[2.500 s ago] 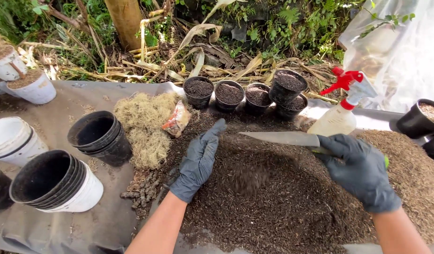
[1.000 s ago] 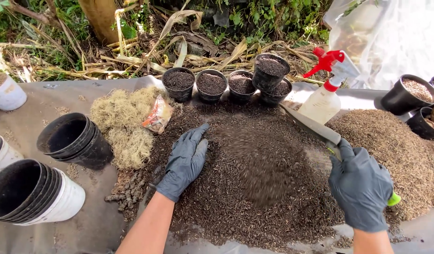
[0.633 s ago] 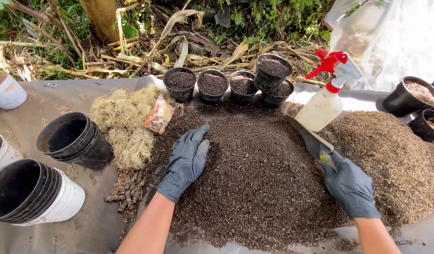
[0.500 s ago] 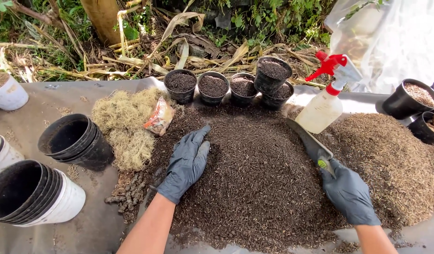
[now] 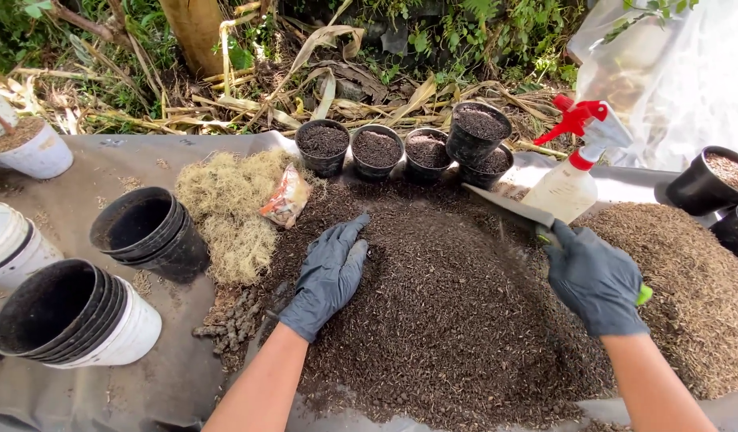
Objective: Mixing potting soil on a table using a hand trowel and gloved hands
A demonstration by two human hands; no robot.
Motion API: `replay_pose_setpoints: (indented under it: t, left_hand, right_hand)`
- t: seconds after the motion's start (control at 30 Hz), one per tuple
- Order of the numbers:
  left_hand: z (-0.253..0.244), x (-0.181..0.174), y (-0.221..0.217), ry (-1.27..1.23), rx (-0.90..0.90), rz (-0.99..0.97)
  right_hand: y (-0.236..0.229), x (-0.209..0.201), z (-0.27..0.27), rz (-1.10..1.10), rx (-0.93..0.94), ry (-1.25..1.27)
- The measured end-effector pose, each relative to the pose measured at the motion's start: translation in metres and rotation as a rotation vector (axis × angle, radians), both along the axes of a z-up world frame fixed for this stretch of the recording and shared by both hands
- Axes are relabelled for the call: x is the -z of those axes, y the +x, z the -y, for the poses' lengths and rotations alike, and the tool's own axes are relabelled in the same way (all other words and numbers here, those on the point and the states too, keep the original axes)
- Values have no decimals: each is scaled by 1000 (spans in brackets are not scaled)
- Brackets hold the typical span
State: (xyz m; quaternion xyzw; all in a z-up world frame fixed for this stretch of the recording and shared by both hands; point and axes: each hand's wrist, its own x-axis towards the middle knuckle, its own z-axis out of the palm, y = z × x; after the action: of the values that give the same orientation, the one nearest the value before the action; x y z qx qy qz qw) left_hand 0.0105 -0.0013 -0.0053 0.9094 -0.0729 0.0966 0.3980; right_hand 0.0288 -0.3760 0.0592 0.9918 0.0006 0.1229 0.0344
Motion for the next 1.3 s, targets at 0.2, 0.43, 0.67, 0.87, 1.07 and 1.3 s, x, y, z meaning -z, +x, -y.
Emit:
replay_pose_setpoints:
  t: [0.2,0.43,0.67,0.87,1.07,1.3]
  left_hand:
    - [-2,7,2,4,-5,14]
    - [3,-11,-2,-21,0,95]
    - [8,-36,-12,-111,21,145]
    - [7,-33,-15,-33,126,67]
    - [1,-25,-10,-14,161,68]
    - [1,-27,-9,-28,156,94]
  right_hand:
    - [13,-10,-30,-281,-12,135]
    - [-38,-40,-17,16,-188,255]
    - [-88,-14,-26,77,-121,246]
    - [-108,-7,-12,-181,79,110]
    - [-117,5,23,-236,208,-44]
    - [-148,62,87,352,-72,-31]
